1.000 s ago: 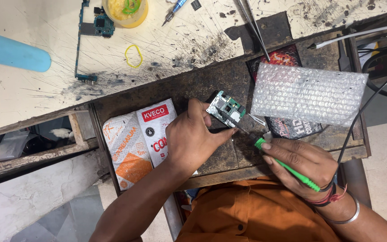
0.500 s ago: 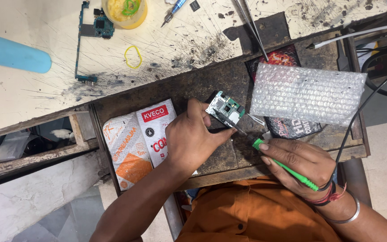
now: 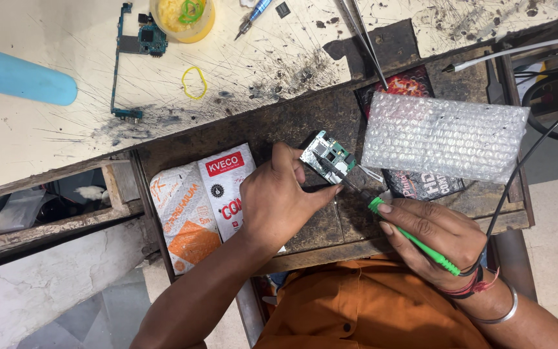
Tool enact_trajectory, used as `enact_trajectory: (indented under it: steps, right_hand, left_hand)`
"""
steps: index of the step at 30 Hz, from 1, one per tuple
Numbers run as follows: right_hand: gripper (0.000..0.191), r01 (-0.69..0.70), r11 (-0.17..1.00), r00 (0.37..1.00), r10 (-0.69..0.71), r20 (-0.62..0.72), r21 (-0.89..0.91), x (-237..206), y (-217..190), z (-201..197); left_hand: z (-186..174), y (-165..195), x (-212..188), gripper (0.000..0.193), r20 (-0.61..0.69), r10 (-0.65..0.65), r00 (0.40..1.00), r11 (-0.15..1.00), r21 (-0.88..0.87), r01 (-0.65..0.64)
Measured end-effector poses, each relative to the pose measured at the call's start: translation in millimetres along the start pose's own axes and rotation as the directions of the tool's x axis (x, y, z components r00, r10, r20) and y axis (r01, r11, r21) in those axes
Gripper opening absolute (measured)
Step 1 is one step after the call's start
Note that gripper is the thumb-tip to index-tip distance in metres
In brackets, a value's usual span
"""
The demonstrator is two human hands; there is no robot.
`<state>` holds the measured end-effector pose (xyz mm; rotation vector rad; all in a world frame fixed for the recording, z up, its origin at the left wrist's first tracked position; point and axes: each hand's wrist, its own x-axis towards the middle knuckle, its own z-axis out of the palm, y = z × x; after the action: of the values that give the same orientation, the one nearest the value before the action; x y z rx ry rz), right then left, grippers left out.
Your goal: The person holds a small green circuit board in the left hand and uses a green-handled soldering iron in the right hand to apply heat to several solder joints. The board is rotated and repositioned to access different points while the soldering iron is applied continuously.
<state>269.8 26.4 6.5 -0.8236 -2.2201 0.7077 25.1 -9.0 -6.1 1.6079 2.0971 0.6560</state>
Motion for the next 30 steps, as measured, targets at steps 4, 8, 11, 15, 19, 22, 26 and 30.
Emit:
enact_trajectory:
  steps: [4, 8, 11, 15, 19, 22, 26, 30]
  right_hand:
    - [0.029, 0.039, 0.999, 0.998, -0.039, 0.039, 0.000, 0.8, 1.3, -1.8]
    - [0.029, 0.003, 1.000, 1.000, -0.003, -0.006, 0.015, 0.7, 0.7, -0.4]
    - [0.031, 0.018, 1.000, 1.000, -0.017, 0.022, -0.012, 0.2, 0.3, -1.2]
    - [0.030, 0.037, 0.999, 0.999, -0.038, 0.029, 0.012, -0.5, 1.0, -1.7]
    - [0.029, 0.022, 1.000, 1.000, -0.022, 0.006, -0.002, -1.7, 2.0, 0.2]
    - [0.029, 0.027, 1.000, 1.000, -0.027, 0.013, 0.000, -2.2, 2.5, 0.9]
    - [0.028, -0.006, 1.000, 1.000, 0.006, 0.003, -0.002, -2.2, 2.5, -1.3]
    - [0.030, 0.022, 0.999, 0.998, -0.023, 0.053, 0.033, -2.1, 2.0, -3.3]
  left_hand:
    - [0.6, 0.5, 0.8, 0.071, 0.002, -0.012, 1.000, 1.000, 0.010, 0.012]
    - [0.4, 1.1, 0.3, 0.072, 0.007, -0.025, 1.000, 1.000, 0.017, 0.025]
    - [-0.1, 0.5, -0.5, 0.072, 0.011, -0.019, 1.000, 1.000, 0.020, 0.018]
    - [0.2, 0.4, -0.2, 0.072, 0.019, -0.027, 0.999, 0.999, 0.020, 0.026]
    - [0.9, 0.7, -0.6, 0.072, 0.002, -0.030, 1.000, 0.999, 0.013, 0.030]
    - [0.2, -0.1, -0.6, 0.072, 0.011, -0.026, 1.000, 1.000, 0.009, 0.025]
    - [0.9, 0.6, -1.2, 0.072, -0.001, -0.031, 1.000, 1.000, 0.005, 0.031]
    - [0.4, 0.2, -0.1, 0.071, 0.011, -0.034, 0.999, 0.999, 0.008, 0.034]
